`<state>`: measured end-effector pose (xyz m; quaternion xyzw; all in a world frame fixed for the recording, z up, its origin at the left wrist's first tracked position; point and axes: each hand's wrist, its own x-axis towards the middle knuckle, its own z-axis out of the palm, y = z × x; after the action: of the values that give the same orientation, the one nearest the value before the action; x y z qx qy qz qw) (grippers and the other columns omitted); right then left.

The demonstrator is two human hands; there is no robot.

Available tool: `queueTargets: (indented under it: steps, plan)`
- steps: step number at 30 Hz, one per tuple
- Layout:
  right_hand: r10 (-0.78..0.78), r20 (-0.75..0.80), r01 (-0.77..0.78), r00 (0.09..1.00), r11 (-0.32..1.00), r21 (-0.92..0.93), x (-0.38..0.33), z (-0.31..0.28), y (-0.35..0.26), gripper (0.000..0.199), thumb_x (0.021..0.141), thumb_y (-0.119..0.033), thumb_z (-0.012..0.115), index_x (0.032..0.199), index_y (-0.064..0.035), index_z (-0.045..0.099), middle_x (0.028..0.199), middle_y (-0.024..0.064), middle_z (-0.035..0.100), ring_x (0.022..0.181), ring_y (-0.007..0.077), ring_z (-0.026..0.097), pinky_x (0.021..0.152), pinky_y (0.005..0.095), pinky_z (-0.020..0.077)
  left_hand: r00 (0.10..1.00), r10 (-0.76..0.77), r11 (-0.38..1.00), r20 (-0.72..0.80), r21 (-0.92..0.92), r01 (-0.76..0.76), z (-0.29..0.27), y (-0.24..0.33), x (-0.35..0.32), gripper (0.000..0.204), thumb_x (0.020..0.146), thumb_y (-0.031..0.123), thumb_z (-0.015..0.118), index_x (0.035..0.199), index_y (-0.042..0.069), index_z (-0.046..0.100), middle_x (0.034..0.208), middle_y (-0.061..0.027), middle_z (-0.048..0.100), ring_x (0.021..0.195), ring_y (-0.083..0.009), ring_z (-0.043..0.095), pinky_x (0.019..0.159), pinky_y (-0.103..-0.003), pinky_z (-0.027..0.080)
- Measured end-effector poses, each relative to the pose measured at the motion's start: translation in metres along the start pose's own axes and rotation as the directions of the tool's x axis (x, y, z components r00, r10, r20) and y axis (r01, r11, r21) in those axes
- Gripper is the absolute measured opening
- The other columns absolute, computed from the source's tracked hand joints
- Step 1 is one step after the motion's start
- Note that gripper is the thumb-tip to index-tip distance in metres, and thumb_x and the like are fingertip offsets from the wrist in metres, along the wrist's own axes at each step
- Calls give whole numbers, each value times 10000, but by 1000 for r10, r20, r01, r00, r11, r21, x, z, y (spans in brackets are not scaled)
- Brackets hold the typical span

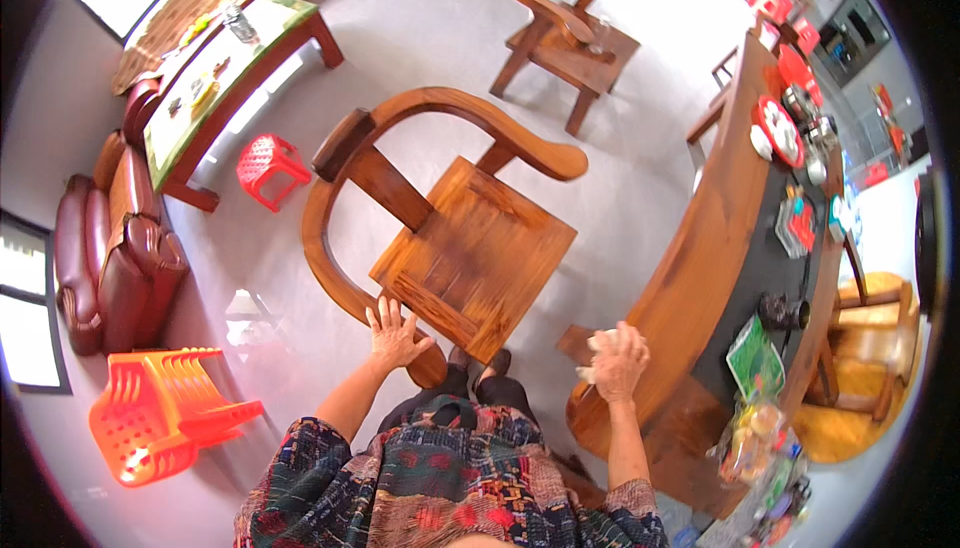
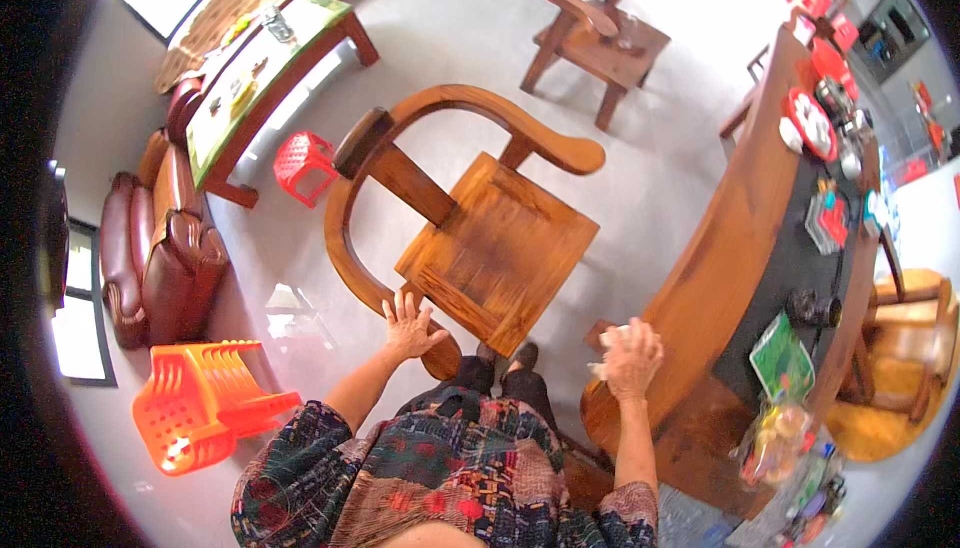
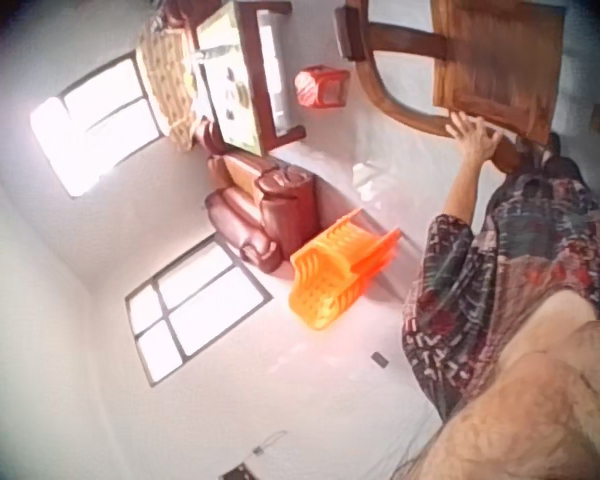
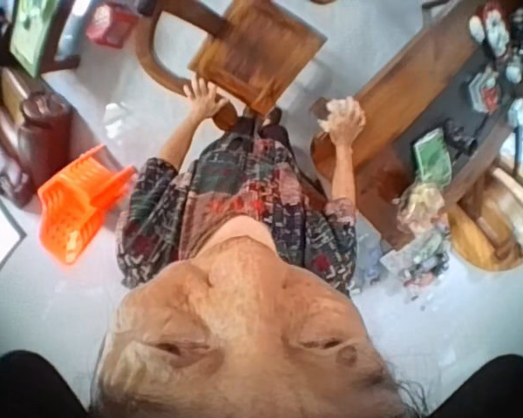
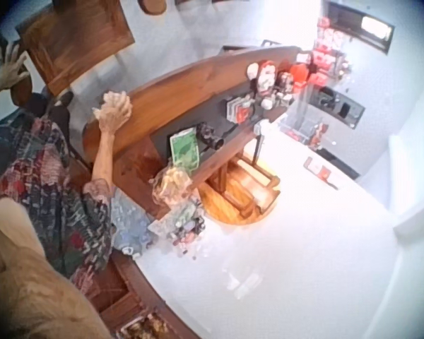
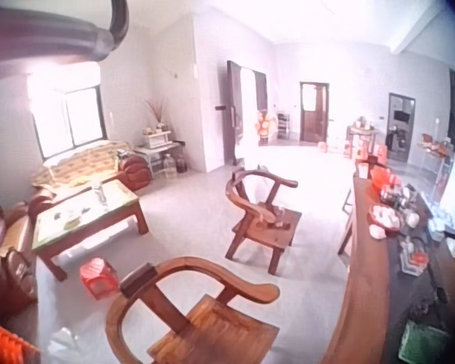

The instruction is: The person wipes a wooden dining table and chairs with a cloth, moving items like a red basin, a tray of cups, and a bag of bread aside to reach different areas. They also pick up and place a plastic bottle on a nearby coffee table before returning to wipe the dining table and chairs again.

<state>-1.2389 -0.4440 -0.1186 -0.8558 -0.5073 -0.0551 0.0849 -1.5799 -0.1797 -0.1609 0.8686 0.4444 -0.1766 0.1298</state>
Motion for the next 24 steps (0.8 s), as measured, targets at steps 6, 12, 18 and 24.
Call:
queueTargets:
  steps: [6,12,18,24]
  plan:
    - [466,-185,-496,865,849,-180,79,10,39,446,820,-251,645,1252,-257,532,1326,141,438,1209,329,460,890,499,443,1000,-3,998,-12,57,3,8,-8,-3,789,788,723,475,1308,131,527,1460,-276,227,1398,-462,25,1048,-685,-28]
    - [631,-168,-645,757,683,-342,49,26,5,641,865,-307,619,1436,-347,331,1454,121,316,1301,321,364,920,549,399,999,35,998,30,58,-37,1,-6,-9,762,838,692,432,1351,131,473,1483,-292,216,1407,-466,27,1062,-670,-35]
    - [734,-115,-697,669,567,-438,-9,14,-56,750,823,-345,670,1461,-330,275,1462,132,304,1318,333,334,915,551,405,988,149,987,-42,72,-146,5,-11,-11,730,844,682,437,1324,136,496,1455,-294,260,1387,-476,94,1038,-694,12]
    - [758,-135,-736,639,550,-395,-69,9,-112,807,821,-167,695,1478,-272,237,1424,158,312,1301,346,343,869,501,449,856,469,881,-216,42,-471,5,-65,-8,831,751,549,658,1436,187,356,1490,-217,228,1405,-377,137,1113,-564,95]
